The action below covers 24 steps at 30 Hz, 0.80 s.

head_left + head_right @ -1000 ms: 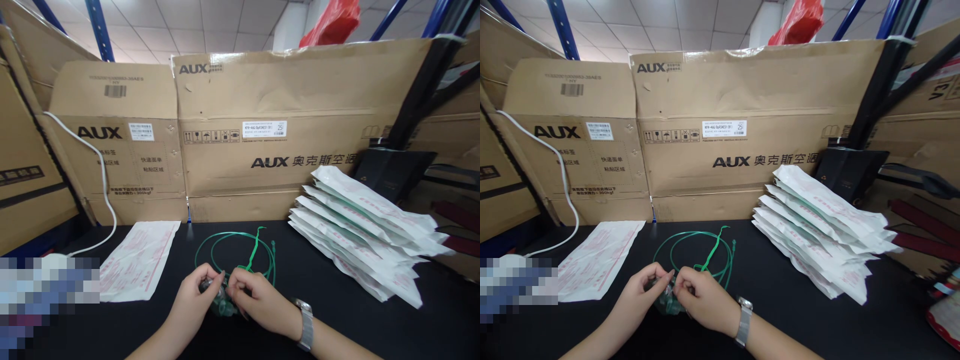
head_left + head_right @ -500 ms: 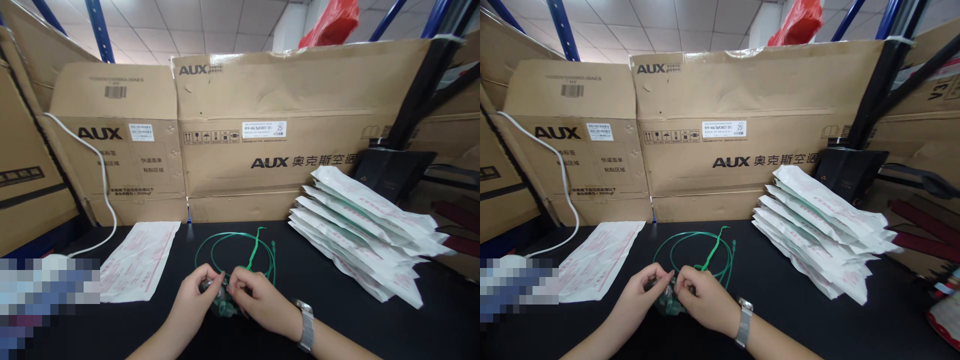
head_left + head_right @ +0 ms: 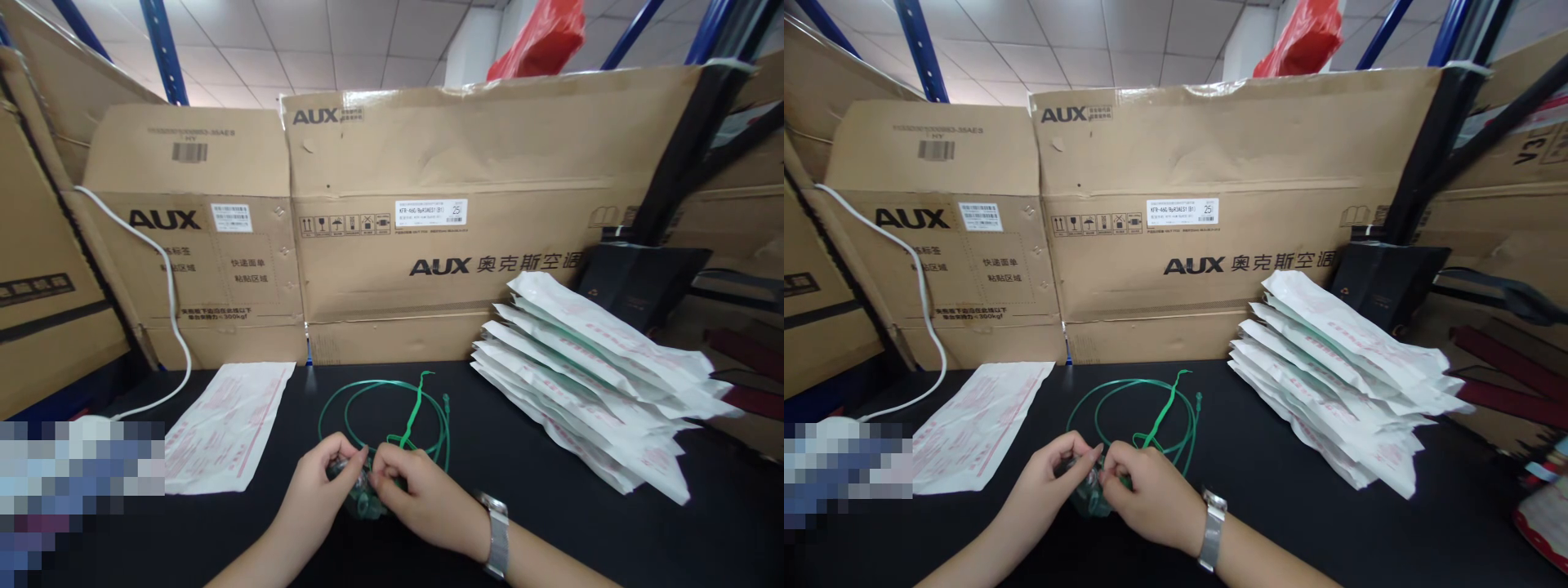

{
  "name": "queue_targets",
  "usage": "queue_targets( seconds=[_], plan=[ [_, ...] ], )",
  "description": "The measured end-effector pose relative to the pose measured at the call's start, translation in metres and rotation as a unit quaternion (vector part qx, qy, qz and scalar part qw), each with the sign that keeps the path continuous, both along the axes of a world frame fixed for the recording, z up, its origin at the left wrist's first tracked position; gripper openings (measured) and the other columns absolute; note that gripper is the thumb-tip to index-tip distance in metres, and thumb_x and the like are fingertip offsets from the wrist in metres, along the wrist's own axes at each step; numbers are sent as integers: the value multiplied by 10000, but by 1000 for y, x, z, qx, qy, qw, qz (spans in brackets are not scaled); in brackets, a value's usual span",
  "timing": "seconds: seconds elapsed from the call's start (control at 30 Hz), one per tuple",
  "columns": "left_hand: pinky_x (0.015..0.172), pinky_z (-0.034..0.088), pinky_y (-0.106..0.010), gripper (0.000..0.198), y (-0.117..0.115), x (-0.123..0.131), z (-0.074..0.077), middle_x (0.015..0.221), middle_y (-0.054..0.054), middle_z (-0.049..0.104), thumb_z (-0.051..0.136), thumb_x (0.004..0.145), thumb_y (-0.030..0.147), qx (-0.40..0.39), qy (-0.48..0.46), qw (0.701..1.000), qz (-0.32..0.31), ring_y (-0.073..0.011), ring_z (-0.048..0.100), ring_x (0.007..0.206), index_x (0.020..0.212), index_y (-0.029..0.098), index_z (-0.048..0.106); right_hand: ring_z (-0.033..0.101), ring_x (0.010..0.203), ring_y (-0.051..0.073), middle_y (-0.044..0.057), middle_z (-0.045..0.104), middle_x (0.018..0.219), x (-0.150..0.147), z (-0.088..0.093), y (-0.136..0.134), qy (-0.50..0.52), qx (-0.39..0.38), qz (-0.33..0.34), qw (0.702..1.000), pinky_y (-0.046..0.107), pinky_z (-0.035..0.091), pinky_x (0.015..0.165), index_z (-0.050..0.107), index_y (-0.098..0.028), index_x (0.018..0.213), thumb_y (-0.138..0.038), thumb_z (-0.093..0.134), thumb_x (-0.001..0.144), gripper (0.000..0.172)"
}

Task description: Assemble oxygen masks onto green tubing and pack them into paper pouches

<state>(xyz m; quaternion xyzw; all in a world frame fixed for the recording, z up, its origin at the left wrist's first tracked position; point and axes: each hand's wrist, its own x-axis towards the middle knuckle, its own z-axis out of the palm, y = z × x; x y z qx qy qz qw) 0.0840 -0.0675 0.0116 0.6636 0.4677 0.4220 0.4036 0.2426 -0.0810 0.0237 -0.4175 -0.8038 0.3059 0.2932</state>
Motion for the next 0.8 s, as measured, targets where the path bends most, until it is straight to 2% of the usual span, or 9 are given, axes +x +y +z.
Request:
queue_targets(
  seconds=[0.33, 0.8],
  plan=[
    [549, 367, -223, 260, 1, -1, -2, 552, 31, 474, 516, 757, 351, 7, 2, 1000, -2, -122, 449, 568, 568, 176, 477, 367, 466, 65, -70, 424, 520, 0, -3, 1, 2, -11, -17, 1000, 173, 274, 466, 452, -186, 687, -182, 405, 805, 127],
    [560, 391, -237, 269, -2, 0, 2, 558, -2, 556, 548, 734, 373, -15, -11, 1000, -18, -141, 502, 584, 564, 165, 545, 357, 441, 64, -70, 406, 481, -4, 0, -5, 16, 12, -55, 998, 178, 275, 459, 436, -184, 623, -136, 397, 760, 150]
  ],
)
